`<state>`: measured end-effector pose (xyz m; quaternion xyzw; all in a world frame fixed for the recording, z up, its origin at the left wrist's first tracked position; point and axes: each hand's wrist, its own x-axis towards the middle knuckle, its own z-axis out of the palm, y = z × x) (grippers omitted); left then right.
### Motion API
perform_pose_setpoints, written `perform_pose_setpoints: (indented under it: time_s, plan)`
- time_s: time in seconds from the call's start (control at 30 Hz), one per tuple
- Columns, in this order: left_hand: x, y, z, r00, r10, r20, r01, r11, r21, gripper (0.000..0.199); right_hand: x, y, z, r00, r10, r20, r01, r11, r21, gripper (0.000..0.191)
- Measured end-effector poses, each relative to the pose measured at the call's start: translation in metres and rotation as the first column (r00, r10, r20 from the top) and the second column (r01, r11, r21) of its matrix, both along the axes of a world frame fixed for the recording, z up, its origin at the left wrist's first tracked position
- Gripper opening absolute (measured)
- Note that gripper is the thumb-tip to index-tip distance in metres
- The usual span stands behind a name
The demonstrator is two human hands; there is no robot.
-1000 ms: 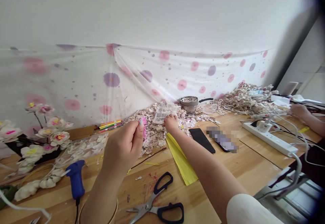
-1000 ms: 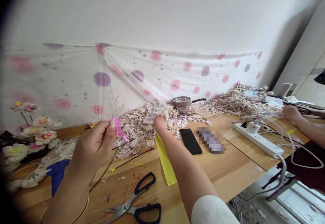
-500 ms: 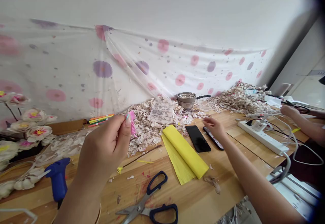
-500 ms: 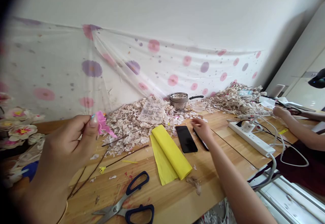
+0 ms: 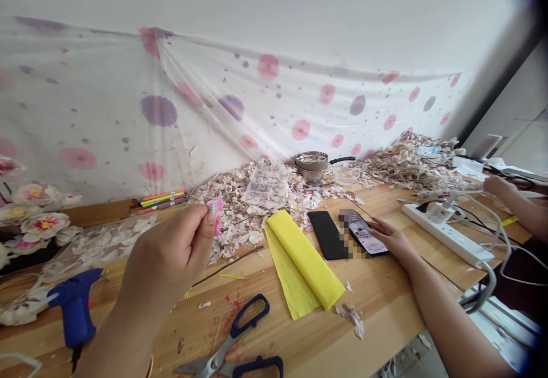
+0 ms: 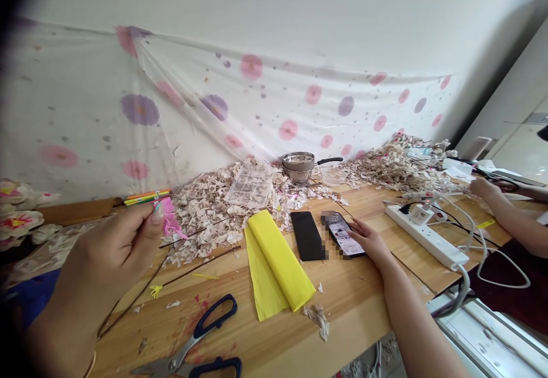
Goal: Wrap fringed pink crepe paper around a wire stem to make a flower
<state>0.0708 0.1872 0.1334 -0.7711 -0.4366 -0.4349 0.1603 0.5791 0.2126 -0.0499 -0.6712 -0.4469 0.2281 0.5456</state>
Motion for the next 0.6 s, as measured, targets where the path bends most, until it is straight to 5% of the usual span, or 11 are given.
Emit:
perform_pose_setpoints:
  time_s: [0.33, 0.6]
  plan:
    - [0.005, 0.002, 0.004, 0.997, -0.007, -0.075, 0.012, 0.998, 0.06, 0.019, -0.009, -0.003, 0.006, 0.999, -0.02, -0.051, 0.017, 0.999, -0.046, 0.057]
    - [0.0, -0.001, 0.01, 0.996, 0.018, -0.088, -0.012, 0.997, 0.074, 0.019, -0.024, -0.006, 0.024, 0.989, -0.149, 0.008, 0.149, 0.989, -0.001, 0.038]
